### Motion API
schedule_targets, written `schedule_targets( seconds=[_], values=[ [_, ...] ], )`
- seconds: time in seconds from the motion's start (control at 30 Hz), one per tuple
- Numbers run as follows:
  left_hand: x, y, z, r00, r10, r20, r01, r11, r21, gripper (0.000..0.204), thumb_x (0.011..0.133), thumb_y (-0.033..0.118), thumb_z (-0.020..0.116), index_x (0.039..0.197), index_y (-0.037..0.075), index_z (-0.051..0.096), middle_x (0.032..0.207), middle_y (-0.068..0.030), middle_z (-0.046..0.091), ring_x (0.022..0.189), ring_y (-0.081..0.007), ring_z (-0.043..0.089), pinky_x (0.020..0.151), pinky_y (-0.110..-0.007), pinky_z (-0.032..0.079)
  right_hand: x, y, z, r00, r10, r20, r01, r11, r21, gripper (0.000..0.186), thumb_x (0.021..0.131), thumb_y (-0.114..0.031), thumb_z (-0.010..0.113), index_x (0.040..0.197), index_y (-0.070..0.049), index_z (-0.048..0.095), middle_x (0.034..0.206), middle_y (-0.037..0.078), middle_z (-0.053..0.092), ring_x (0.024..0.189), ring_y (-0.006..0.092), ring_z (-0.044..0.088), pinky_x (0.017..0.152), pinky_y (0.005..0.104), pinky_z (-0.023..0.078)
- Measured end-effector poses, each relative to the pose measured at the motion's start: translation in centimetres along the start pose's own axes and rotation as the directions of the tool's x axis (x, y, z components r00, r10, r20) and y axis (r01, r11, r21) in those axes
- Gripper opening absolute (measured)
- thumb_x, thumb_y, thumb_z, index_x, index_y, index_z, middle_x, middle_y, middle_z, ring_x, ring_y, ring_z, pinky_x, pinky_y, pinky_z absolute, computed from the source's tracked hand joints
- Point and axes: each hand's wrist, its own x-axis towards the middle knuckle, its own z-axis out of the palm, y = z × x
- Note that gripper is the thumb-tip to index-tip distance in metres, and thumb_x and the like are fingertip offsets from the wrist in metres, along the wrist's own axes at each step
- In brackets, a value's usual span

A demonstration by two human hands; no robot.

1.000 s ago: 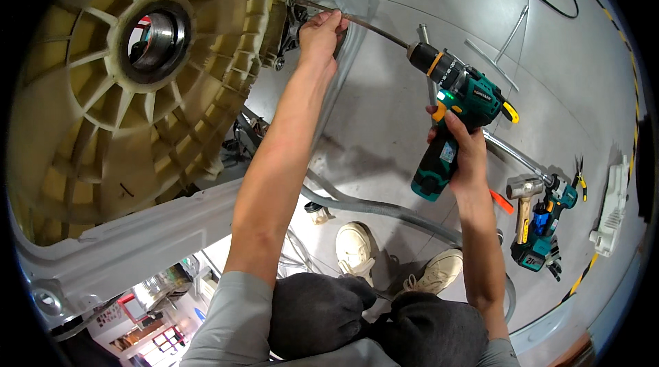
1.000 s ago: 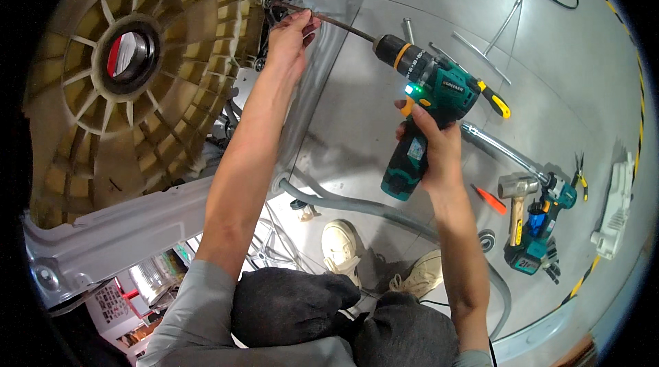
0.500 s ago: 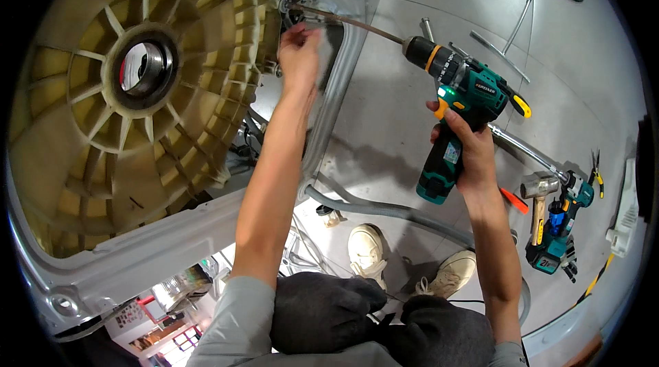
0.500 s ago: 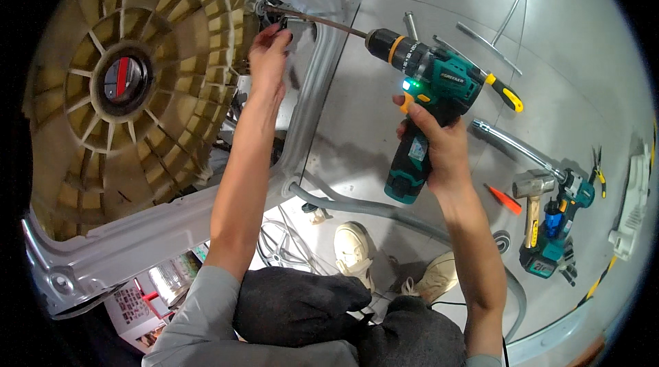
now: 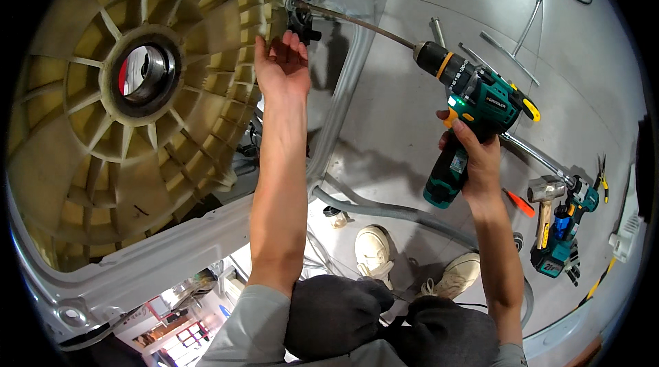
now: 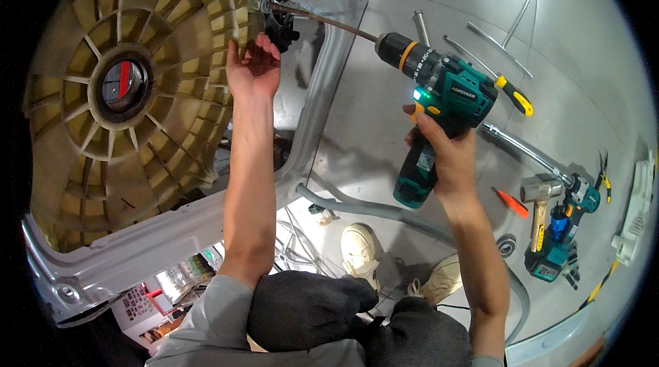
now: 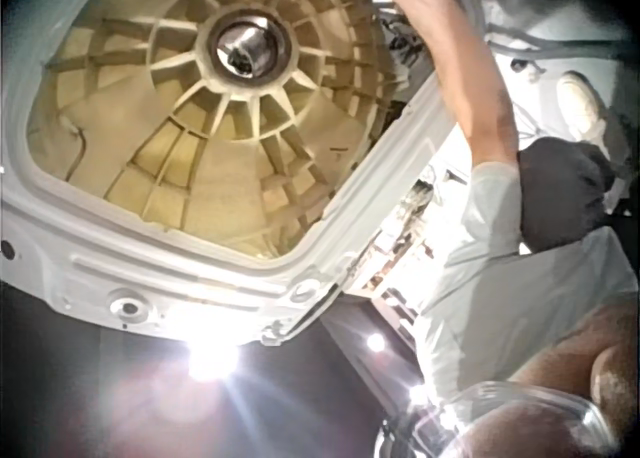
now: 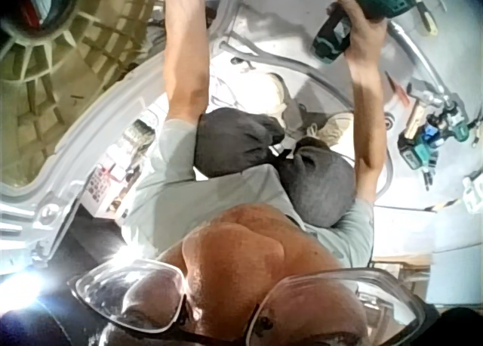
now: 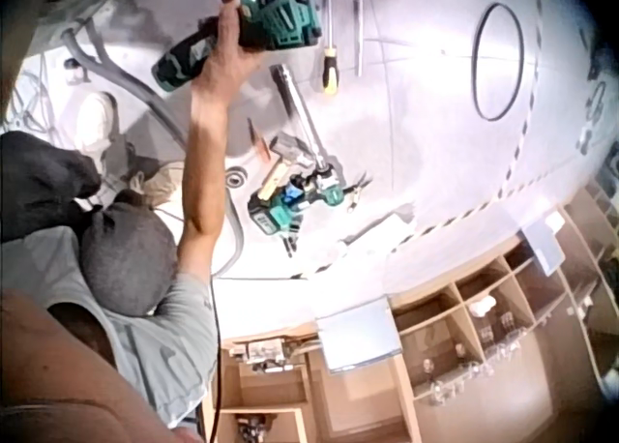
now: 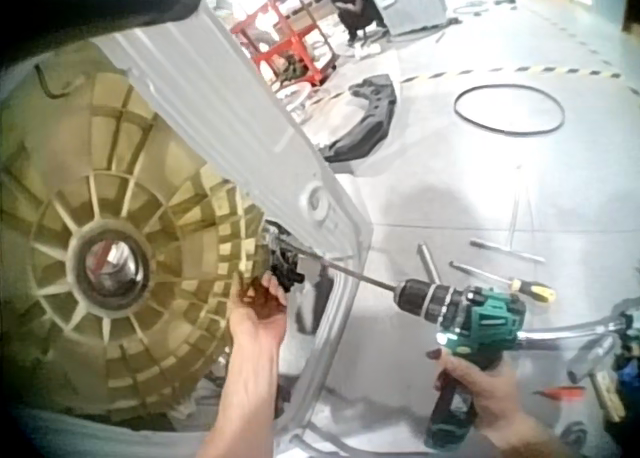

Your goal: The person works on a washing machine drum assembly, first manipulating the motor and wiring by hand, then using a power drill to drive a long fastener into a component, and finally pressing a bearing into place and tapping the housing with a hammer.

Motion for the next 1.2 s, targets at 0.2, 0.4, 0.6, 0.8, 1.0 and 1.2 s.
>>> schedule_targets(
  seconds=[0.2, 0.4, 0.6, 0.8, 1.0, 1.2],
  values=[
    [-1.1, -0.4, 0.0, 0.946, 0.246, 0.213, -0.323, 0.635, 0.701, 0.044, 0.092, 0.045, 0.058, 0.09, 0.001, 0.064, 0.09, -0.01, 0.064, 0.08, -0.0243, 0.06, 0.075, -0.036, 0.048, -0.4, -0.2, 0.7, 1.0, -0.024, -0.018, 0.024, 1.0, 0.003, 0.036, 0.083, -0.018, 0.073, 0.114, -0.004, 0.06, 0.099, 0.01, 0.068, 0.07, 0.0134, 0.06, 0.065, 0.027, 0.05],
    [-4.0, -1.2, 1.3, 0.574, 0.1, 0.813, -0.345, -0.87, 0.351, 0.035, 0.084, 0.025, 0.058, 0.105, -0.002, 0.068, 0.121, -0.0217, 0.06, 0.12, -0.0351, 0.05, 0.102, -0.045, 0.034, -1.0, -0.5, 0.9, 0.999, -0.033, -0.016, 0.033, 0.999, -0.008, 0.034, 0.083, -0.02, 0.073, 0.111, -0.003, 0.061, 0.097, 0.008, 0.068, 0.07, 0.0134, 0.06, 0.066, 0.0269, 0.049],
    [-3.3, -0.1, 0.7, 0.735, -0.161, 0.659, -0.165, -0.985, -0.057, 0.043, 0.085, 0.024, 0.054, 0.119, -0.002, 0.063, 0.131, -0.0213, 0.053, 0.127, -0.0361, 0.045, 0.107, -0.048, 0.029, -1.7, -0.1, 1.3, 0.999, -0.046, -0.014, 0.046, 0.999, -0.005, 0.032, 0.084, -0.02, 0.072, 0.109, -0.002, 0.062, 0.096, 0.008, 0.068, 0.07, 0.0131, 0.06, 0.065, 0.0267, 0.049],
    [-4.8, 1.0, 4.0, 0.914, -0.339, 0.223, -0.178, -0.828, -0.531, 0.047, 0.091, 0.024, 0.05, 0.133, 0.005, 0.054, 0.144, -0.0125, 0.045, 0.136, -0.0281, 0.036, 0.109, -0.044, 0.024, -2.3, -0.3, 1.3, 0.998, -0.061, -0.001, 0.061, 0.997, 0.037, 0.032, 0.084, -0.02, 0.073, 0.107, 0.0, 0.062, 0.094, 0.009, 0.068, 0.07, 0.0134, 0.061, 0.065, 0.027, 0.05],
    [-4.9, 2.6, 2.9, 0.873, -0.421, 0.247, -0.147, -0.71, -0.689, 0.049, 0.09, 0.025, 0.051, 0.136, 0.007, 0.052, 0.145, -0.011, 0.043, 0.138, -0.0277, 0.032, 0.113, -0.045, 0.02, -2.0, -0.1, 0.8, 0.996, -0.08, 0.026, 0.079, 0.997, 0.022, 0.026, 0.083, -0.019, 0.074, 0.1, -0.001, 0.064, 0.084, 0.003, 0.065, 0.067, 0.0119, 0.06, 0.062, 0.0258, 0.047],
    [-5.8, 2.8, 2.6, 0.853, -0.477, 0.212, -0.167, -0.633, -0.756, 0.045, 0.09, 0.025, 0.051, 0.131, 0.008, 0.058, 0.135, -0.0086, 0.054, 0.129, -0.025, 0.041, 0.103, -0.04, 0.027, -2.2, 0.0, -0.6, 0.996, -0.077, 0.033, 0.076, 0.997, 0.031, 0.027, 0.085, -0.02, 0.071, 0.102, -0.001, 0.063, 0.09, 0.007, 0.067, 0.07, 0.0141, 0.062, 0.065, 0.0274, 0.049]
  ],
)
